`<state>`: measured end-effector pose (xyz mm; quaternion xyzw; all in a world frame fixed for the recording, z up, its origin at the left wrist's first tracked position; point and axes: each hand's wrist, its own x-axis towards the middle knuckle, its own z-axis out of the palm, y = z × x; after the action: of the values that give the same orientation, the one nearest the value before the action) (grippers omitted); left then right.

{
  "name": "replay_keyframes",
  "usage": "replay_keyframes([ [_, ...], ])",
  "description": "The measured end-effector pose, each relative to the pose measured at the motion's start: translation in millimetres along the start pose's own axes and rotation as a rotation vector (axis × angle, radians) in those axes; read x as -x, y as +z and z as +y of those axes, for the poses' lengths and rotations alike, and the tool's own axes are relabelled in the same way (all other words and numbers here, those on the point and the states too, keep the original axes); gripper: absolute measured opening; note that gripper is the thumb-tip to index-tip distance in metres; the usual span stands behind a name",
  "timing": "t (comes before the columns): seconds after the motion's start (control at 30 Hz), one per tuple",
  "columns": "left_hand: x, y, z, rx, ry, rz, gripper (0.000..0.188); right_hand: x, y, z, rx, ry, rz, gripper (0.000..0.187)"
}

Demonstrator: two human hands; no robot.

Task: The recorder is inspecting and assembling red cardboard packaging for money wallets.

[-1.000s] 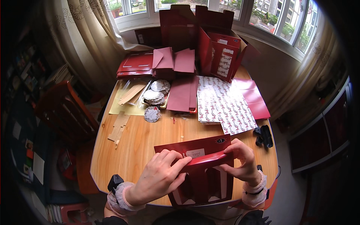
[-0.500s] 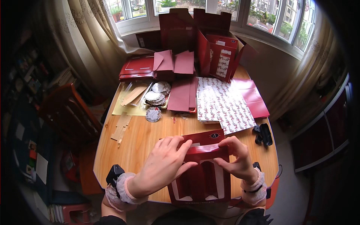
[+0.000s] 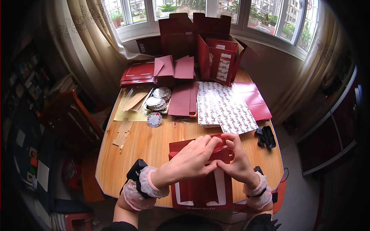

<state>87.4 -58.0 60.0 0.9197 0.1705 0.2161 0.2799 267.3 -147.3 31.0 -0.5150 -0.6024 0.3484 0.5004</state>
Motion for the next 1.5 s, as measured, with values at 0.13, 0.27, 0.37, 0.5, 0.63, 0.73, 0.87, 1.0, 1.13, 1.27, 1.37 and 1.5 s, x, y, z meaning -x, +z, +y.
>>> replay_keyframes([
  [0.13, -5, -7, 3, 0.0, -0.029, -0.066, 0.05, -3, -3, 0, -0.154, 0.04, -0.074, 0.083],
  [0.27, -7, -13, 10, 0.007, -0.086, -0.096, 0.048, -3, -8, -1, -0.381, 0.085, -0.105, 0.088],
  [0.37, -7, -16, 10, -0.029, -0.052, -0.099, 0.046, -4, -10, 3, -0.538, 0.118, -0.111, 0.085],
  [0.5, -6, -25, 15, -0.077, 0.004, -0.073, 0.045, -9, -18, 11, -0.881, 0.232, -0.15, 0.065],
  [0.63, -2, -27, 16, -0.161, 0.076, 0.003, 0.046, -14, -8, 30, -0.904, 0.189, -0.191, 0.06],
  [0.73, -3, -27, 9, -0.131, 0.094, 0.028, 0.046, -21, 1, 40, -0.916, 0.187, -0.225, 0.058],
  [0.87, -5, -33, -4, 0.034, 0.06, -0.033, 0.045, -32, 0, 35, -0.83, 0.206, -0.257, 0.055],
  [1.0, -10, -38, -21, 0.212, 0.065, -0.063, 0.045, -58, -11, 32, -0.575, -0.027, -0.169, 0.059],
  [1.13, -11, -43, -26, 0.252, 0.026, -0.051, 0.045, -76, -46, 27, -0.412, -0.195, -0.198, 0.039],
  [1.27, -13, -46, -25, 0.224, 0.07, -0.035, 0.047, -82, -67, 9, -0.299, -0.307, -0.209, 0.026],
  [1.37, -11, -47, -24, 0.209, 0.069, -0.025, 0.048, -90, -65, -9, -0.162, -0.353, -0.389, 0.037],
  [1.5, -8, -47, -21, 0.205, 0.111, 0.03, 0.048, -99, -53, -21, -0.263, -0.27, -0.502, 0.071],
])
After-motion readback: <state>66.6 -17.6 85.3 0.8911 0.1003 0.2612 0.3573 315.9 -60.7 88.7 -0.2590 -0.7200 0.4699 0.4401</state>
